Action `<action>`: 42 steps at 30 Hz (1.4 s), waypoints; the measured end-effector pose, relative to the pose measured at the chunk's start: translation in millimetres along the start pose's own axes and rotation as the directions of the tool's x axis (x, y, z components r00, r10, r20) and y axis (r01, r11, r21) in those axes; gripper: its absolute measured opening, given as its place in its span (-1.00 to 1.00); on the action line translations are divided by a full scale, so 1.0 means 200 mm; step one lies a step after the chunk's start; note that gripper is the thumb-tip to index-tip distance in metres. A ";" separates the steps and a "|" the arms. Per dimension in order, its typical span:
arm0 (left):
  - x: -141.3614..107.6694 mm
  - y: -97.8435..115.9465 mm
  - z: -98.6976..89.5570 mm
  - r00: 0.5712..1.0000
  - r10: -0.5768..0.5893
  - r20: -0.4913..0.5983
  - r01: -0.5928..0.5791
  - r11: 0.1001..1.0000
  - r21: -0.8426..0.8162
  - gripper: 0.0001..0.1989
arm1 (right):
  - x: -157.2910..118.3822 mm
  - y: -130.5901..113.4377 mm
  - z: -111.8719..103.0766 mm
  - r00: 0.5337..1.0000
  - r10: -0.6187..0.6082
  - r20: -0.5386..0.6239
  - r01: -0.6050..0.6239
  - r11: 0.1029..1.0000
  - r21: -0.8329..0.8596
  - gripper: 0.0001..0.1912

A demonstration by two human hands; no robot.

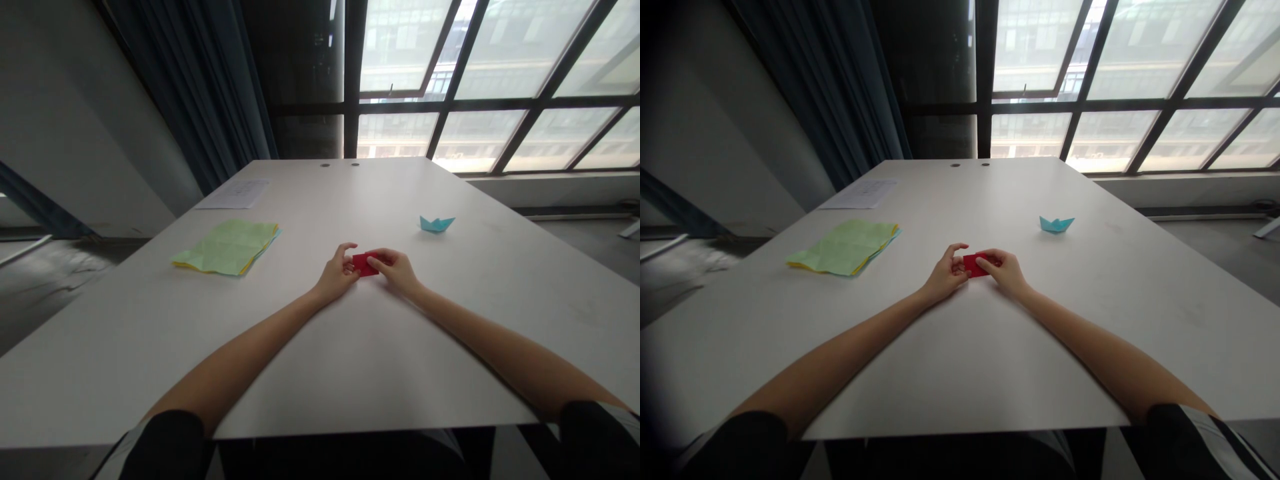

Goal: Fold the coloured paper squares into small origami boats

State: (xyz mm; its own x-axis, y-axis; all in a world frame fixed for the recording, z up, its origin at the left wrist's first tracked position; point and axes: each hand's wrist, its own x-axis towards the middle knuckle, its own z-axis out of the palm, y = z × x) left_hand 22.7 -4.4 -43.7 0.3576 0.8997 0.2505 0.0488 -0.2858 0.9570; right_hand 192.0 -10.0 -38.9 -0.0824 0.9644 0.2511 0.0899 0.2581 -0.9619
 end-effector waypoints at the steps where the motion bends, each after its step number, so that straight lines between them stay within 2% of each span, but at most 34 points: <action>1: 0.00 0.00 0.00 1.000 0.007 0.006 -0.007 1.000 0.001 -0.50 | 0.00 0.00 0.00 1.000 0.002 -0.018 -0.002 1.000 0.003 -0.70; 7: 0.02 -0.04 -0.02 0.999 -0.046 0.024 0.046 0.998 -0.035 -0.59 | 0.02 0.02 -0.01 0.991 0.066 -0.119 -0.050 0.990 0.129 -0.72; 11: 0.04 -0.05 -0.02 0.999 -0.042 0.034 0.045 0.997 -0.062 -0.65 | 0.03 0.04 -0.01 0.990 0.072 -0.125 -0.049 0.982 0.180 -0.73; 21: 0.05 -0.04 -0.02 0.998 -0.056 0.011 0.057 0.993 -0.103 -0.67 | 0.03 0.05 -0.03 0.990 0.017 -0.137 -0.004 0.996 0.094 -0.71; 28: 0.05 -0.04 -0.02 0.994 -0.096 -0.050 0.088 0.984 -0.156 -0.64 | 0.04 0.05 -0.03 0.997 -0.003 -0.076 0.009 0.996 0.083 -0.66; 30: 0.05 -0.03 -0.02 0.994 -0.103 -0.034 0.098 0.988 -0.123 -0.62 | 0.03 0.05 -0.03 0.998 -0.024 -0.061 0.025 0.999 0.026 -0.72; 33: 0.04 -0.01 -0.03 0.997 -0.047 -0.053 0.046 0.999 -0.019 -0.68 | 0.03 0.04 -0.04 0.995 -0.094 -0.030 0.088 0.983 -0.164 -0.76; 37: 0.03 0.02 -0.03 0.989 0.087 -0.117 -0.065 0.981 0.182 -0.77 | 0.00 0.01 -0.04 0.976 -0.210 0.062 0.216 0.876 -0.430 -0.82; 39: 0.03 0.03 -0.03 0.987 0.121 -0.110 -0.090 0.963 0.253 -0.81 | -0.01 -0.01 -0.03 0.964 -0.248 0.099 0.265 0.840 -0.473 -0.83; 42: 0.02 0.04 -0.03 0.983 0.152 -0.102 -0.112 0.942 0.317 -0.85 | -0.03 -0.02 -0.02 0.953 -0.286 0.097 0.297 0.824 -0.483 -0.82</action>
State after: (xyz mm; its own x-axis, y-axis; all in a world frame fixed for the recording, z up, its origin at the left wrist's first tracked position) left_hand 19.3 -1.2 -33.1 0.2635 0.8748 0.4065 0.3010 -0.4749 0.8270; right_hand 196.0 -16.4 -35.8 -0.2008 0.8399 0.5043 0.5287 0.5263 -0.6660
